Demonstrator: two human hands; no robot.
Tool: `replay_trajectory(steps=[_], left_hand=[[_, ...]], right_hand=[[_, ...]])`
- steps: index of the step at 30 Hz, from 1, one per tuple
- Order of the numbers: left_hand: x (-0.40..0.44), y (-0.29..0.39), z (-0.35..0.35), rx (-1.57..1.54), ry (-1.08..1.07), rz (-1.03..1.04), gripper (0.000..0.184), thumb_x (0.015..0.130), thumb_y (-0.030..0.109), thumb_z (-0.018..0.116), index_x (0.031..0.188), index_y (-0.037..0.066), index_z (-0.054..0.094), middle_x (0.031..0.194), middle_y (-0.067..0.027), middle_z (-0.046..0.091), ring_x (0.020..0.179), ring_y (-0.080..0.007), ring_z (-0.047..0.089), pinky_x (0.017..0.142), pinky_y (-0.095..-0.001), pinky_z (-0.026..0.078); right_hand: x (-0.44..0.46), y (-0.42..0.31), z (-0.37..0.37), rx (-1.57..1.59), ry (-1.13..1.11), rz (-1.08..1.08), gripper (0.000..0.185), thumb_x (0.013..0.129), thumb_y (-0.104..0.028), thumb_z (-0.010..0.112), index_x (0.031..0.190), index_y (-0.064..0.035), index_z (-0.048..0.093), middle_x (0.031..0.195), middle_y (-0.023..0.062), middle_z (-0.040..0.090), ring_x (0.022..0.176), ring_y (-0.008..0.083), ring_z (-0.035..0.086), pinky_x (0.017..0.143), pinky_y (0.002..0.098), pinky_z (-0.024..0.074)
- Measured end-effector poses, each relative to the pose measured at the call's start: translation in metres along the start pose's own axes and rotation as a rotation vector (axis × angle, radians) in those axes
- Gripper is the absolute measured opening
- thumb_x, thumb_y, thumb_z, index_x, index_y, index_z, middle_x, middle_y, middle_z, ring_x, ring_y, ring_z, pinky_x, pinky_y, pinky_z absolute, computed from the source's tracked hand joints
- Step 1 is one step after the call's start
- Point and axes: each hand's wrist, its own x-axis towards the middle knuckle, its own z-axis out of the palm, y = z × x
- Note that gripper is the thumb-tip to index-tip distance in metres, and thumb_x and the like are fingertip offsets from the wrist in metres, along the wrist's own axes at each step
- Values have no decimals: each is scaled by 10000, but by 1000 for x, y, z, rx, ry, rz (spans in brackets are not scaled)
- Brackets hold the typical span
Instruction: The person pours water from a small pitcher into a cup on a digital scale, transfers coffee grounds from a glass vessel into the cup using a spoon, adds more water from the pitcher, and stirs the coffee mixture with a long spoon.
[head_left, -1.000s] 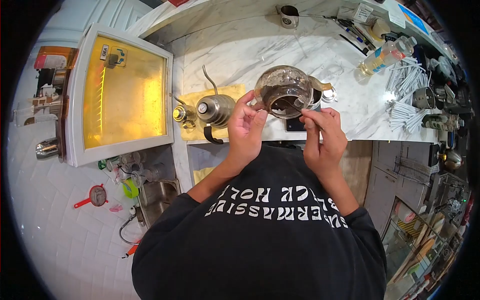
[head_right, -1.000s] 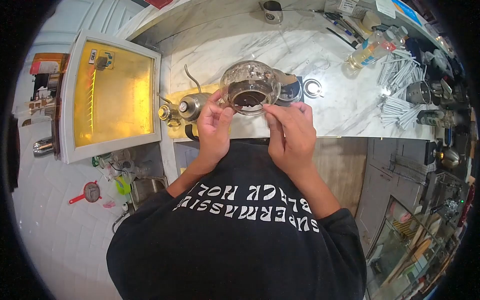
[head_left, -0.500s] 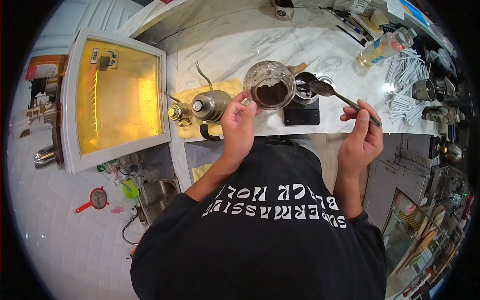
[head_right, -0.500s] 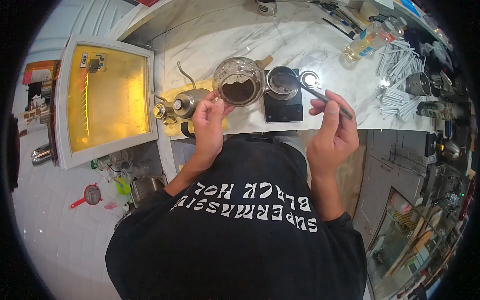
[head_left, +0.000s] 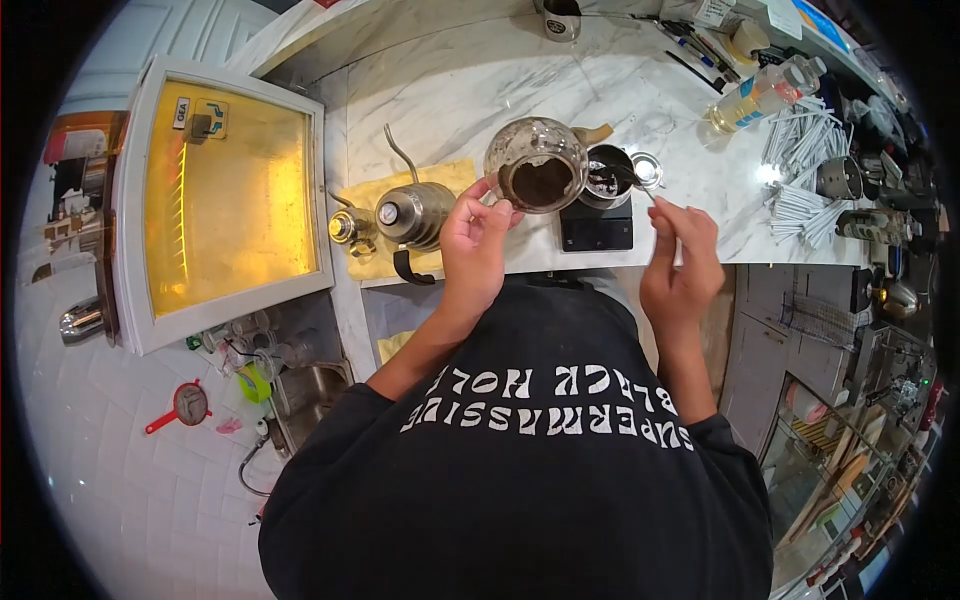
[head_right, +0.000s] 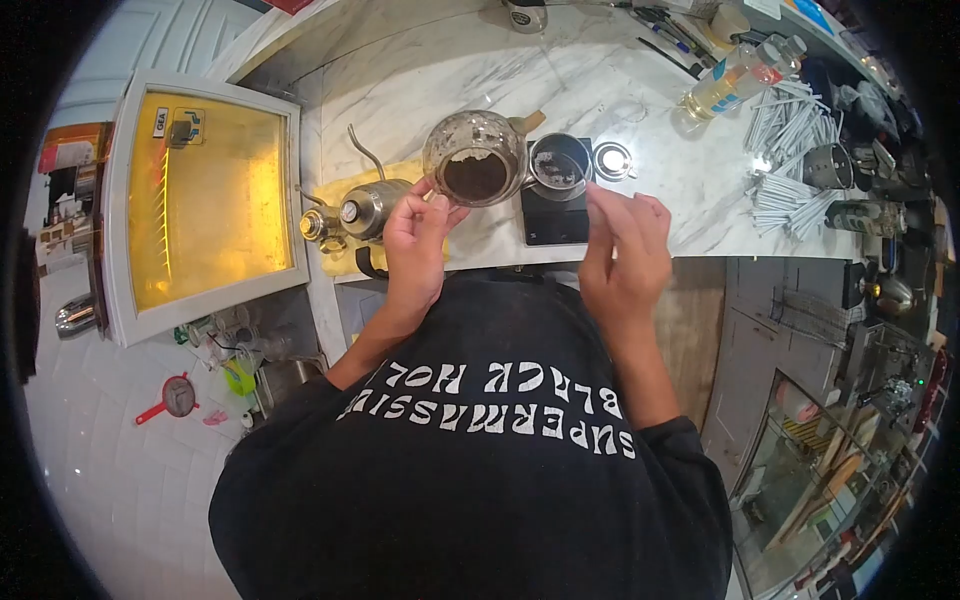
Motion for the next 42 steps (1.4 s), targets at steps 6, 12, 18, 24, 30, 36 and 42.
replay_trajectory(steps=[6,12,18,24,30,36,42], left_hand=[[1,11,7,-81,-156,86,146,1049,73,607,944,26,516,1516,-215,433,1251,-266,620,1012,-443,602],[-2,17,8,-85,-211,225,171,1050,124,625,970,23,512,1518,-241,440,1299,-304,595,1051,-479,571],[-7,23,8,-43,-201,239,170,1048,122,628,972,25,511,1528,-258,432,1317,-308,583,1051,-474,568],[-10,24,11,27,-174,236,167,1051,101,614,953,25,501,1521,-272,445,1292,-282,605,1048,-450,567],[-7,14,11,15,-109,151,158,1059,75,583,938,23,496,1518,-259,453,1248,-255,628,1010,-409,588],[-7,10,14,-57,-47,56,151,1048,69,614,945,9,520,1471,-232,496,1174,-196,641,981,-341,562],[-4,-2,8,-48,52,-17,178,1051,109,626,927,26,529,1469,-208,503,1140,-194,651,958,-344,581]], right_hand=[[23,-45,-19,286,12,-23,246,916,137,620,1108,2,696,875,114,745,795,212,709,957,457,485],[20,-44,8,193,-125,-127,300,854,98,718,1117,-44,701,882,61,713,733,220,647,874,430,459],[15,-46,11,206,-153,-98,282,876,90,701,1125,-43,703,874,65,715,736,217,648,874,424,467],[7,-43,11,376,-84,135,175,949,60,653,1108,12,709,855,92,734,731,185,652,814,355,511],[10,-47,0,580,54,505,189,1050,-40,573,1154,76,680,895,128,745,790,142,657,738,268,527],[12,-23,-13,664,182,551,239,1081,-98,547,1202,76,657,931,132,736,804,147,655,764,293,532],[1,8,-1,372,209,465,203,1054,-55,581,1195,65,664,920,125,741,777,133,650,750,289,531]])
